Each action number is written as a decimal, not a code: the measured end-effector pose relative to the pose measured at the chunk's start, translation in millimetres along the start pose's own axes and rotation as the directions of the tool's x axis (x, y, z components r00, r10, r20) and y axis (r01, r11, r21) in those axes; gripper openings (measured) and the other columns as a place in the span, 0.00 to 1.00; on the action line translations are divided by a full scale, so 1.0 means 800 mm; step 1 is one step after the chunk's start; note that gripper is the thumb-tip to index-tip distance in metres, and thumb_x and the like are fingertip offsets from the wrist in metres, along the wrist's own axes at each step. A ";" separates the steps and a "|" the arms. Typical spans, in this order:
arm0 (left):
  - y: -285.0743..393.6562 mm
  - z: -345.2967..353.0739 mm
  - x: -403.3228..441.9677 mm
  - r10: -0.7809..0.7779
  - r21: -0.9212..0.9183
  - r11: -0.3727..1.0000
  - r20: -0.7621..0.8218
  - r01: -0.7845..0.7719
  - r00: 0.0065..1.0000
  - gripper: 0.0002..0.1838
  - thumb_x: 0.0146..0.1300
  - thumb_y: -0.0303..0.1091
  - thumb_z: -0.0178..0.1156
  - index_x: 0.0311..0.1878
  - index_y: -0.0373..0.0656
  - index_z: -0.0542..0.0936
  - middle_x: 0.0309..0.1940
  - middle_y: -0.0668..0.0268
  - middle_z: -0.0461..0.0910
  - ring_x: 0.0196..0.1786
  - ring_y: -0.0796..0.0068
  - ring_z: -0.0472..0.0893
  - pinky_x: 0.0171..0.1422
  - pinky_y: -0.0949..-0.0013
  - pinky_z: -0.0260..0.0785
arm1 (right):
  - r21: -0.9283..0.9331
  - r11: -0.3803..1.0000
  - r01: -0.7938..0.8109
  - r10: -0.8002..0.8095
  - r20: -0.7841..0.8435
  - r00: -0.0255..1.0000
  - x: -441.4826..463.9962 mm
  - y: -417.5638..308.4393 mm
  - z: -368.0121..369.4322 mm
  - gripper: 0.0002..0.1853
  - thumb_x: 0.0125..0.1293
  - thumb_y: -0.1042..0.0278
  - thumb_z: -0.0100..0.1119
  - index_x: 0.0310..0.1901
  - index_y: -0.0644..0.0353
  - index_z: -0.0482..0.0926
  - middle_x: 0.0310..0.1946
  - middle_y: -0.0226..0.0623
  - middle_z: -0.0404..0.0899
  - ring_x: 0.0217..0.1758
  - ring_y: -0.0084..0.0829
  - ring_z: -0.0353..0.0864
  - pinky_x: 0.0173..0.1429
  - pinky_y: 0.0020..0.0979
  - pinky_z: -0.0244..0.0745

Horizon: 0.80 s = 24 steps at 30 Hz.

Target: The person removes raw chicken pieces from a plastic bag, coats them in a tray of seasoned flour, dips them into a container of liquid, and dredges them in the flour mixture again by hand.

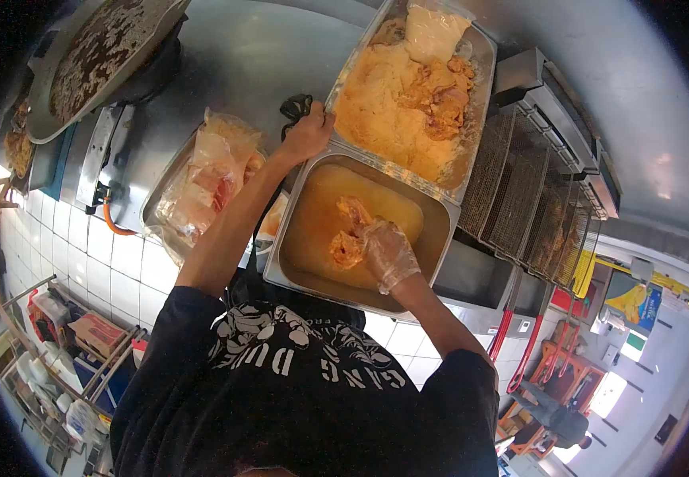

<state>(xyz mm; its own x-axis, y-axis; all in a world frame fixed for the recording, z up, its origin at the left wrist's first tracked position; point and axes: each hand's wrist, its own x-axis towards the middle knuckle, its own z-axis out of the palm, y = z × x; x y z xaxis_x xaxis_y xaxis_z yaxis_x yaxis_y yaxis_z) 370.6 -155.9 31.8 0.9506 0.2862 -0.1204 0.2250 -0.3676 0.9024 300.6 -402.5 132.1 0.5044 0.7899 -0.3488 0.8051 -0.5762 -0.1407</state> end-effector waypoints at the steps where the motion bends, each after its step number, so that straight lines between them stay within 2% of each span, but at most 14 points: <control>1: 0.000 0.000 0.000 -0.009 0.005 1.000 0.004 0.009 1.000 0.18 0.70 0.43 0.43 0.42 0.34 0.59 0.28 0.35 0.77 0.34 0.34 0.78 0.40 0.40 0.67 | -0.023 0.999 0.022 -0.023 -0.027 0.999 -0.005 0.003 -0.003 0.16 0.54 0.75 0.54 0.47 0.59 0.78 0.37 0.49 0.77 0.43 0.46 0.77 0.52 0.44 0.72; 2: 0.001 0.000 -0.001 -0.011 0.002 1.000 0.002 0.011 1.000 0.18 0.70 0.43 0.43 0.42 0.34 0.59 0.28 0.35 0.77 0.34 0.34 0.78 0.40 0.40 0.67 | -0.025 0.999 0.024 -0.024 -0.025 0.999 -0.010 0.007 -0.004 0.16 0.54 0.75 0.54 0.47 0.59 0.78 0.37 0.49 0.77 0.43 0.46 0.77 0.52 0.44 0.72; 4: 0.003 0.000 0.000 -0.027 0.011 1.000 -0.005 0.027 1.000 0.18 0.70 0.45 0.42 0.43 0.34 0.59 0.31 0.34 0.77 0.37 0.33 0.77 0.43 0.41 0.67 | -0.038 0.997 0.061 -0.066 -0.157 0.985 -0.019 0.015 -0.009 0.15 0.54 0.75 0.53 0.46 0.60 0.78 0.36 0.48 0.77 0.42 0.46 0.77 0.49 0.44 0.72; 8: 0.012 -0.006 -0.002 -0.085 0.015 0.996 0.048 0.084 0.995 0.19 0.70 0.45 0.41 0.43 0.34 0.59 0.33 0.33 0.77 0.39 0.33 0.77 0.46 0.41 0.66 | -0.023 0.998 0.054 -0.057 -0.167 0.984 -0.029 0.018 -0.036 0.15 0.52 0.75 0.55 0.44 0.61 0.78 0.35 0.47 0.77 0.41 0.45 0.77 0.47 0.43 0.73; 11: 0.007 -0.001 -0.001 -0.074 0.014 0.997 0.008 0.073 0.997 0.19 0.70 0.45 0.41 0.43 0.34 0.59 0.33 0.33 0.77 0.39 0.33 0.77 0.46 0.41 0.67 | -0.047 0.996 0.078 -0.088 -0.265 0.960 -0.035 0.029 -0.032 0.16 0.51 0.76 0.56 0.44 0.61 0.78 0.35 0.46 0.77 0.40 0.46 0.77 0.46 0.44 0.73; 14: 0.006 -0.001 -0.002 -0.053 0.009 0.999 -0.007 0.053 0.999 0.19 0.70 0.45 0.41 0.43 0.34 0.59 0.32 0.34 0.77 0.39 0.33 0.77 0.46 0.41 0.67 | 0.053 0.994 0.090 -0.071 -0.298 0.952 -0.035 0.037 -0.026 0.16 0.51 0.75 0.58 0.44 0.61 0.79 0.34 0.45 0.77 0.40 0.46 0.77 0.48 0.44 0.73; 16: 0.004 -0.001 -0.001 -0.045 0.000 0.999 0.017 0.045 0.999 0.19 0.70 0.45 0.41 0.44 0.34 0.59 0.32 0.34 0.77 0.40 0.34 0.77 0.45 0.41 0.67 | -0.070 0.988 0.140 -0.154 -0.281 0.947 -0.036 0.035 -0.029 0.17 0.53 0.73 0.57 0.47 0.61 0.77 0.36 0.44 0.77 0.42 0.46 0.77 0.49 0.44 0.72; 17: 0.004 -0.001 0.000 -0.040 0.001 0.999 0.017 0.040 0.999 0.19 0.70 0.45 0.41 0.44 0.34 0.59 0.32 0.34 0.77 0.40 0.34 0.77 0.45 0.41 0.67 | -0.072 0.988 0.137 -0.152 -0.285 0.946 -0.035 0.035 -0.030 0.17 0.53 0.73 0.57 0.47 0.61 0.77 0.36 0.44 0.77 0.42 0.46 0.77 0.49 0.44 0.72; 19: 0.006 -0.002 -0.001 -0.065 -0.003 0.998 0.027 0.065 0.998 0.19 0.71 0.45 0.41 0.44 0.34 0.60 0.31 0.34 0.77 0.39 0.34 0.77 0.45 0.41 0.66 | 0.093 0.994 0.048 -0.030 -0.181 0.983 -0.028 0.033 -0.035 0.20 0.54 0.71 0.58 0.51 0.60 0.76 0.40 0.45 0.78 0.47 0.47 0.77 0.53 0.44 0.72; 20: 0.007 -0.002 -0.002 -0.060 0.000 0.998 0.027 0.060 0.998 0.19 0.71 0.45 0.41 0.44 0.34 0.60 0.31 0.34 0.77 0.39 0.34 0.77 0.45 0.41 0.66 | 0.092 0.995 0.047 -0.029 -0.187 0.982 -0.026 0.035 -0.044 0.20 0.54 0.71 0.58 0.51 0.60 0.76 0.40 0.45 0.78 0.47 0.47 0.77 0.53 0.44 0.72; 22: 0.004 0.000 -0.002 -0.018 0.011 1.000 -0.026 0.018 1.000 0.18 0.71 0.44 0.42 0.44 0.34 0.60 0.30 0.35 0.77 0.37 0.33 0.77 0.43 0.41 0.66 | 0.025 0.999 -0.044 0.042 0.064 0.997 -0.016 0.031 -0.082 0.22 0.55 0.70 0.59 0.53 0.59 0.74 0.44 0.45 0.77 0.50 0.46 0.76 0.56 0.43 0.71; 23: 0.004 -0.001 -0.001 -0.013 0.014 1.000 -0.028 0.013 1.000 0.18 0.71 0.44 0.42 0.44 0.34 0.60 0.30 0.35 0.77 0.37 0.33 0.77 0.43 0.41 0.66 | 0.024 0.999 -0.043 0.042 0.058 0.997 -0.011 0.039 -0.083 0.22 0.55 0.70 0.59 0.53 0.59 0.74 0.44 0.45 0.77 0.50 0.46 0.76 0.56 0.43 0.71; 24: 0.004 -0.002 -0.002 -0.021 0.009 1.000 -0.012 0.022 1.000 0.18 0.71 0.44 0.42 0.43 0.34 0.60 0.30 0.35 0.77 0.37 0.33 0.77 0.42 0.41 0.66 | 0.456 0.888 -0.059 0.085 -0.037 0.996 -0.007 0.054 -0.084 0.22 0.53 0.73 0.59 0.53 0.58 0.75 0.44 0.46 0.78 0.49 0.46 0.78 0.55 0.41 0.72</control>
<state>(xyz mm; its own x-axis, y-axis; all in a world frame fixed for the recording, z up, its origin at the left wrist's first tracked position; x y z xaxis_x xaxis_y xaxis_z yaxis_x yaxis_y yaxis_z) 369.6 -156.2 35.8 0.9429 0.3044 -0.1348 0.2473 -0.3692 0.8958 353.3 -417.5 190.1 0.5820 0.7455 -0.3249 0.5432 -0.6537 -0.5269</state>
